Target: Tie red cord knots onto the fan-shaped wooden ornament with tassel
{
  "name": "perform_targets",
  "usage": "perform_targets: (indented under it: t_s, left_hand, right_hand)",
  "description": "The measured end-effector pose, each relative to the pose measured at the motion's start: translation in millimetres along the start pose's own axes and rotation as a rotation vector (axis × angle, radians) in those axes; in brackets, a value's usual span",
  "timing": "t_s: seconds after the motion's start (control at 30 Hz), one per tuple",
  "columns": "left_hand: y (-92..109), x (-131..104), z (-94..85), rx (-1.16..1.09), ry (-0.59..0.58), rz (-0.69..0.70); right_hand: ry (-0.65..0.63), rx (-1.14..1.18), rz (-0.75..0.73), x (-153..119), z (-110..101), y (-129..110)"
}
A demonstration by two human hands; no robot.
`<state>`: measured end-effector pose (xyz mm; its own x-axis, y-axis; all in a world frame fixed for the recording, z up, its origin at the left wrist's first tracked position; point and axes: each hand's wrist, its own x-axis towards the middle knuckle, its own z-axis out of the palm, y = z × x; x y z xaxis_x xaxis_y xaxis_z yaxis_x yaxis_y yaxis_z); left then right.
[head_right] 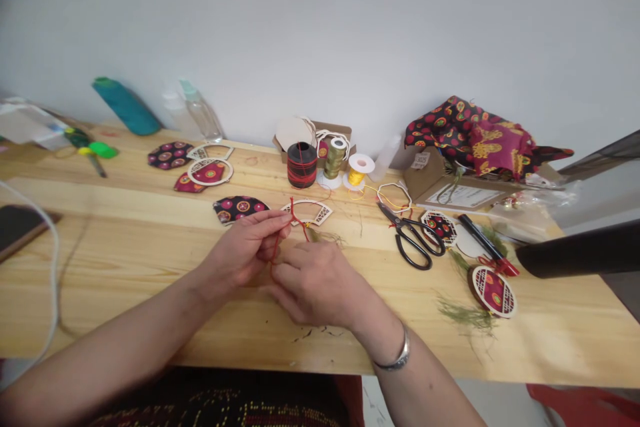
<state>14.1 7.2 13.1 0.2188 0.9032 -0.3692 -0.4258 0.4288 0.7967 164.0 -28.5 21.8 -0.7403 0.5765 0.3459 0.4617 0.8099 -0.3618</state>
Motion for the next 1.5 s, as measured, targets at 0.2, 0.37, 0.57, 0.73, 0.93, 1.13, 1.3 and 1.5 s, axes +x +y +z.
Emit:
perform_targets:
  t_s: [0.2,0.37,0.57,0.73,0.93,1.13,1.3,1.5]
  left_hand:
    - [0,-2,3.3,0.019,-0.005,-0.048]
    - [1,-4,5.5,0.078,-0.017,-0.1]
    - [-1,-3,4.8,0.129,-0.067,-0.066]
    - [-1,-5,6.8,0.147,-0.059,-0.03]
    - [-1,-6,7.1,0.222,-0.055,-0.026]
    - [-3,-5,4.4,0.259,-0.074,-0.024]
    - [-3,-4,4.9,0.253,-0.086,-0.029]
    - [-2,-6,5.8,0.215,-0.079,-0.03]
  right_hand:
    - [0.649,0.465,0.459,3,-11,5]
    - [0.573,1.046,0.793,8,-1,25]
    - [0.464,1.203,0.868,11,1,23]
    - [0.505,1.183,0.888,12,0,24]
    - [0.53,1.145,0.911,13,0,25]
    - [0.535,1.152,0.915,12,-1,25]
    - [0.529,1.155,0.909,11,-1,25]
    - [0.515,1.128,0.897,10,-1,25]
